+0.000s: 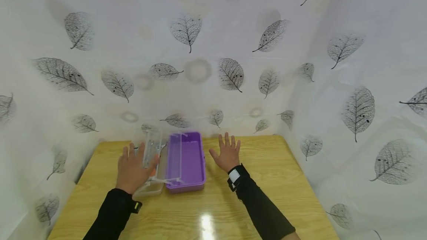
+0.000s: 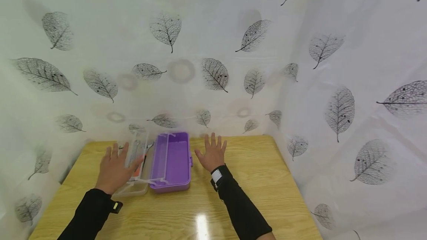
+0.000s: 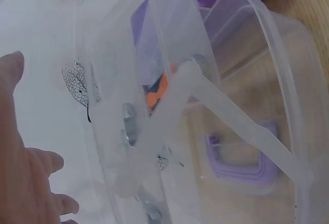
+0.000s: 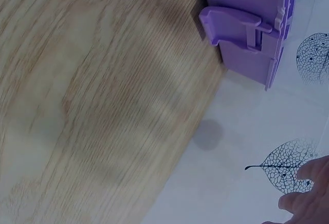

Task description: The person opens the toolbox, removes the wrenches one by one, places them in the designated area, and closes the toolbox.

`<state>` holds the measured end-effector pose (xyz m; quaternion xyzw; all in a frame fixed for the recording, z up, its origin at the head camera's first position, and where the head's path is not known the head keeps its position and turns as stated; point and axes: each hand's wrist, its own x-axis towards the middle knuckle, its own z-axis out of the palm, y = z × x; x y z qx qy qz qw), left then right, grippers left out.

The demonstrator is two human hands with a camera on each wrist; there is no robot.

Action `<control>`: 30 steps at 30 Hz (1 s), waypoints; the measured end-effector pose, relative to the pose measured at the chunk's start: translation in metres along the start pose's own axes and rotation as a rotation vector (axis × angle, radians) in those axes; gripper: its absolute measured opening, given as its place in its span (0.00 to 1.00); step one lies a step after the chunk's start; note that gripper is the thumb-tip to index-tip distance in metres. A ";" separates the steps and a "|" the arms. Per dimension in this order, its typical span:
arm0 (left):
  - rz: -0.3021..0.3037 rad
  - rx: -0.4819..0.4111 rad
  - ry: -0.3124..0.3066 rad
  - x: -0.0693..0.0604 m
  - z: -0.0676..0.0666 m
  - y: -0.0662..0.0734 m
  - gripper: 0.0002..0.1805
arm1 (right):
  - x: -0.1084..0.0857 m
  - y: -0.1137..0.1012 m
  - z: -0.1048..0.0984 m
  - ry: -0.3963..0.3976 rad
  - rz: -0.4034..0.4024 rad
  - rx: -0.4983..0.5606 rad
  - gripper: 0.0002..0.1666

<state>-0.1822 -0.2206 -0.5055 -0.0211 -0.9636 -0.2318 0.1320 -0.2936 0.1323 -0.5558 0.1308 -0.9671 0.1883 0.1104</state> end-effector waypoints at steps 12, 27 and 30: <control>-0.170 -0.175 -0.264 0.011 0.034 0.096 0.40 | -0.001 -0.003 -0.002 0.020 0.014 0.125 0.43; -0.386 -0.029 -0.224 0.010 0.098 0.071 0.61 | -0.023 0.000 0.013 -0.016 0.004 0.131 0.41; -0.403 0.000 -0.223 0.016 0.097 0.061 0.59 | -0.021 0.002 0.015 -0.002 -0.006 0.132 0.40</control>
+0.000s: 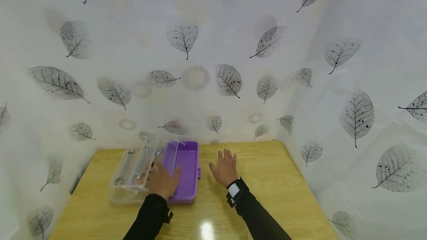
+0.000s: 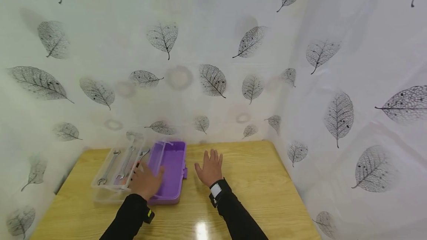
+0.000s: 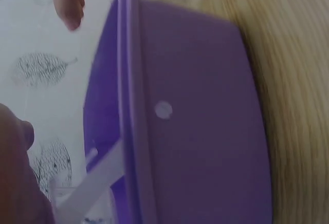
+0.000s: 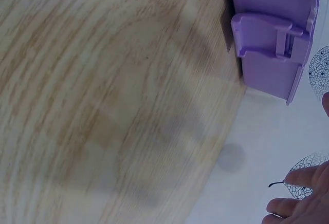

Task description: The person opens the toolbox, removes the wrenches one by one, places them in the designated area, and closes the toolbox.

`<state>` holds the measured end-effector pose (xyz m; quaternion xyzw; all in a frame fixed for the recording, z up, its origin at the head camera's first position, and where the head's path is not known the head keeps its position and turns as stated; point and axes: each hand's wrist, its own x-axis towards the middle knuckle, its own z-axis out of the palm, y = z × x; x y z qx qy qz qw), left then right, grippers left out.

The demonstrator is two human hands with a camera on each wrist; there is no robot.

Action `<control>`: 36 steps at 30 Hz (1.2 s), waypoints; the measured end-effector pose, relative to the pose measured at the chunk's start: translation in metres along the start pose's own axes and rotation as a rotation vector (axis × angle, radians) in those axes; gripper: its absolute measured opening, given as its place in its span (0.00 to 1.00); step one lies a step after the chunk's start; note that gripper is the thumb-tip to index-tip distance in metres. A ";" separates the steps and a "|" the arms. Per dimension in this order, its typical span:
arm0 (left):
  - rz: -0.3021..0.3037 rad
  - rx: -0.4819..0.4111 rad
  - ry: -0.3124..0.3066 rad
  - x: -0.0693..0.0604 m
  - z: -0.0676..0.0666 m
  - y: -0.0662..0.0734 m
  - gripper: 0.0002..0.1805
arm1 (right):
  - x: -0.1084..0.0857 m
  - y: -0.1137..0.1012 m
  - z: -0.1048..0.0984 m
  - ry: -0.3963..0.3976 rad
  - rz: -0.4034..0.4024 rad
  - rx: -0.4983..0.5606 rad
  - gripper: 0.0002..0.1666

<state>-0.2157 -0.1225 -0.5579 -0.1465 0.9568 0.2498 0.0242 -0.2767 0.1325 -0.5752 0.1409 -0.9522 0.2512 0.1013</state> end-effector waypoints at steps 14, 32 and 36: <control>0.124 0.158 0.147 0.001 -0.016 0.005 0.28 | -0.001 0.004 0.009 -0.070 0.020 0.078 0.36; 0.278 0.310 0.172 0.016 -0.038 0.001 0.10 | -0.008 0.007 0.017 -0.089 0.006 0.138 0.31; 0.245 0.296 0.167 0.022 -0.041 0.006 0.12 | -0.008 0.005 0.018 -0.097 0.011 0.151 0.30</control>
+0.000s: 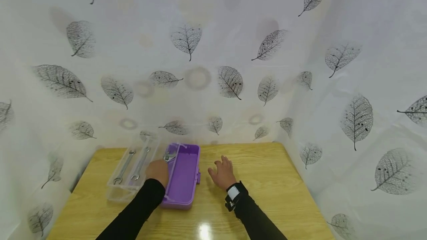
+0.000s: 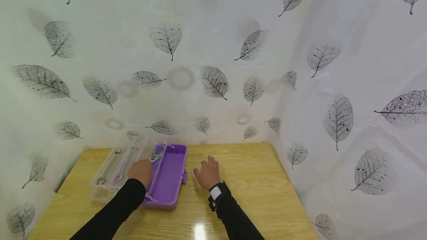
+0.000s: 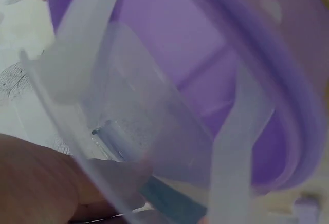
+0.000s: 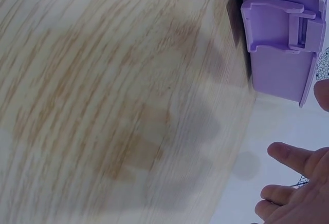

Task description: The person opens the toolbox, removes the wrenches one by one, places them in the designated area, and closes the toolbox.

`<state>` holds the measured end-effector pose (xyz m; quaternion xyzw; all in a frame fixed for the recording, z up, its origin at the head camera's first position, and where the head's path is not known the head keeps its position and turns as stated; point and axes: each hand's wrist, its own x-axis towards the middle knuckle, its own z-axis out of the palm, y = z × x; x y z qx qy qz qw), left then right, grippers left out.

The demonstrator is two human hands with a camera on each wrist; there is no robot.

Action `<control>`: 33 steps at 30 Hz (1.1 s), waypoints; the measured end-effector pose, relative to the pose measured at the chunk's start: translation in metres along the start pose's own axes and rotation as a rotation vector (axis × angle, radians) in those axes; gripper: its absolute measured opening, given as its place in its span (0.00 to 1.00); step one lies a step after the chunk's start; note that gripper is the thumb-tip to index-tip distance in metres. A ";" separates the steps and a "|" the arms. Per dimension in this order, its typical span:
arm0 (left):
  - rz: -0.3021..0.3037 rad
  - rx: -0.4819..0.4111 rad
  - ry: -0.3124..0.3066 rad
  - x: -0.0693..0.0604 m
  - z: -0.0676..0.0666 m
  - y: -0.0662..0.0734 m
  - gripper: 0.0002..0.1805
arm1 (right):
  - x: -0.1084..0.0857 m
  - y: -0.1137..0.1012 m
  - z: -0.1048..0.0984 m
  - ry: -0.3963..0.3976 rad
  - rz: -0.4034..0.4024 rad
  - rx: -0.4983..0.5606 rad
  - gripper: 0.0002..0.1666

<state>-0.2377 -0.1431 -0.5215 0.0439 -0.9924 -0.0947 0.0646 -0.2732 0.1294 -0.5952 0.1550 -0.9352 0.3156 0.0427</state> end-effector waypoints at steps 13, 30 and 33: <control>0.075 -0.199 -0.011 0.014 0.002 -0.019 0.10 | -0.006 0.006 -0.007 -0.010 0.000 0.012 0.30; -0.047 -0.437 0.083 0.009 -0.056 -0.036 0.13 | 0.003 -0.012 -0.022 0.153 0.012 0.026 0.31; -0.048 -0.450 0.108 0.006 -0.061 -0.034 0.11 | 0.006 -0.021 -0.027 0.152 0.031 0.081 0.32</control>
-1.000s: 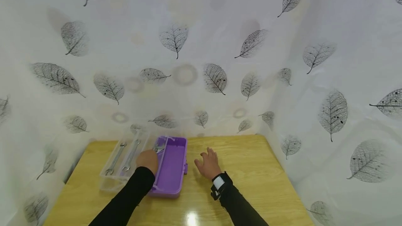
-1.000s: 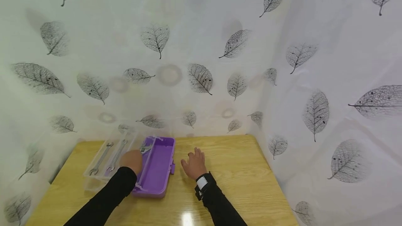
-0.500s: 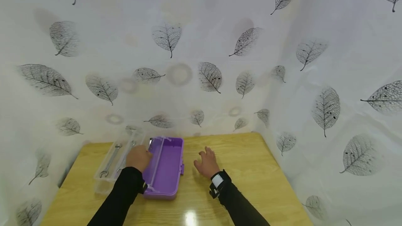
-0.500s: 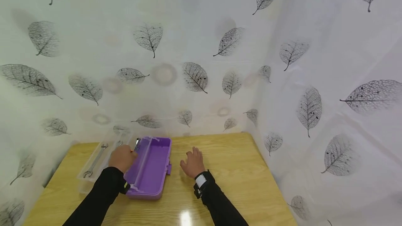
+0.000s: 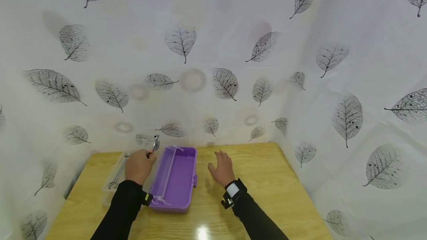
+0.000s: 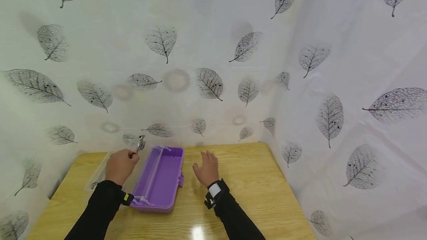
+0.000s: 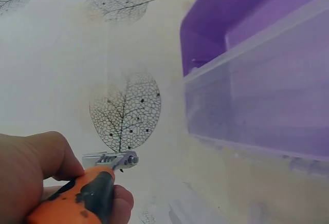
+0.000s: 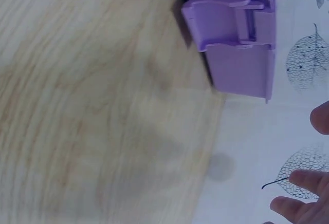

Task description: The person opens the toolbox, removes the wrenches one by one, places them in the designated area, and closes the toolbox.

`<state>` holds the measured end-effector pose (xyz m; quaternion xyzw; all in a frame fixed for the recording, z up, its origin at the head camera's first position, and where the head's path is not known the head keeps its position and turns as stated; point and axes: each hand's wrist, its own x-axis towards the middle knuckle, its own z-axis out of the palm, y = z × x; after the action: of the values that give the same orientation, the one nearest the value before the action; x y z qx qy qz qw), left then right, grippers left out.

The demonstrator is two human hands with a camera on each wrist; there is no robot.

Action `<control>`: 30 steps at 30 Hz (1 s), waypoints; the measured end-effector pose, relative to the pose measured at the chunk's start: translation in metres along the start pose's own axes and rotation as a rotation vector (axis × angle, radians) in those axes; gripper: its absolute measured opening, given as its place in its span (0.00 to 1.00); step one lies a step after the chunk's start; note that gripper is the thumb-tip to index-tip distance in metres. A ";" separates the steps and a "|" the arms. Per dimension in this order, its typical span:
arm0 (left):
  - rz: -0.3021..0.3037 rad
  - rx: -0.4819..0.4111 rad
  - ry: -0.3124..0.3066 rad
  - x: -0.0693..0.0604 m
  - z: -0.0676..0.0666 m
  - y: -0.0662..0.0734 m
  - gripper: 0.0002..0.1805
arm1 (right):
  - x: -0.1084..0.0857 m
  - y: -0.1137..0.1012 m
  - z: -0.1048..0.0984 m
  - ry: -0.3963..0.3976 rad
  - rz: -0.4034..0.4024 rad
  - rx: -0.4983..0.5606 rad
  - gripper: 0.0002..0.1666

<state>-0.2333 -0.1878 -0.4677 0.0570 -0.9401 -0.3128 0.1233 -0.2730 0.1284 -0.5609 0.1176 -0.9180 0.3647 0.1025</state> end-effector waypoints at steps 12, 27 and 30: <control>0.189 0.000 0.046 -0.023 0.024 0.034 0.07 | 0.002 -0.049 -0.010 -0.158 0.045 0.296 0.29; 0.328 -0.296 0.064 -0.056 0.032 0.085 0.07 | -0.006 -0.099 -0.022 -0.406 0.133 1.128 0.14; 0.305 -0.319 0.026 -0.057 0.032 0.085 0.08 | -0.008 -0.098 -0.022 -0.394 0.142 1.170 0.10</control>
<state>-0.1891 -0.0910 -0.4530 -0.1022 -0.8748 -0.4344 0.1887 -0.2346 0.0761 -0.4842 0.1583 -0.5733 0.7847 -0.1747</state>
